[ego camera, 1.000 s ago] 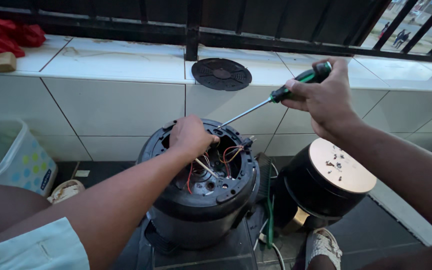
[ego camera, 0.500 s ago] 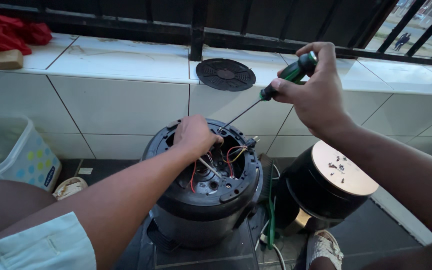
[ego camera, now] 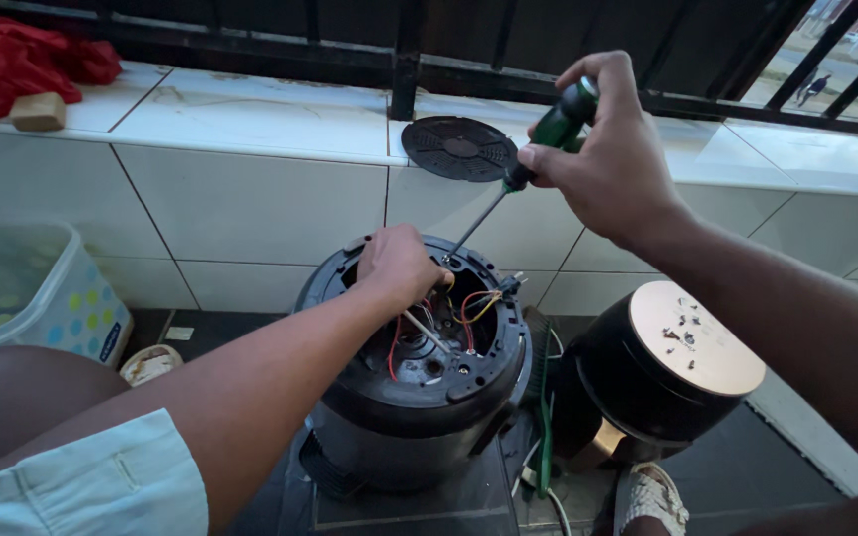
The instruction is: The person uses a screwdriver to tighten screws on the base of a disassembled electric pressure cooker, then places the vented cover back on and secures it. The person then flips the cooker upright to show the inner pot.
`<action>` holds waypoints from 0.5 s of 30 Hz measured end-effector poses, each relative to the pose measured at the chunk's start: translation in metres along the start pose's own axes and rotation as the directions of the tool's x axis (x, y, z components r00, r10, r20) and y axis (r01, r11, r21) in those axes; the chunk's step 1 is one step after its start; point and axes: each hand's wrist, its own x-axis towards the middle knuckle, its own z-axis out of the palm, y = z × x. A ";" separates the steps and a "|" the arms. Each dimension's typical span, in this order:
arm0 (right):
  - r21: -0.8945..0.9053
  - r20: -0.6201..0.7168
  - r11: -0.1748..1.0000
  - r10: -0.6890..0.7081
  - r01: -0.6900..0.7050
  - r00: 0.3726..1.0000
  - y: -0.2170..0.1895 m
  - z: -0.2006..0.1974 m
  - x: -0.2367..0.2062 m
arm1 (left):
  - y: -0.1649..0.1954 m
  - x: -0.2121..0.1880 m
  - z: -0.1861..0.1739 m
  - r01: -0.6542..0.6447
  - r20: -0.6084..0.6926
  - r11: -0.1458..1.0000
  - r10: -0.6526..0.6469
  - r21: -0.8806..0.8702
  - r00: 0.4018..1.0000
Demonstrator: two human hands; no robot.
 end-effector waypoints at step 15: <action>-0.142 0.044 0.982 -0.121 0.126 0.992 -0.009 0.007 0.014 | -0.006 0.006 0.007 -0.077 -0.042 0.997 0.077 0.009 0.996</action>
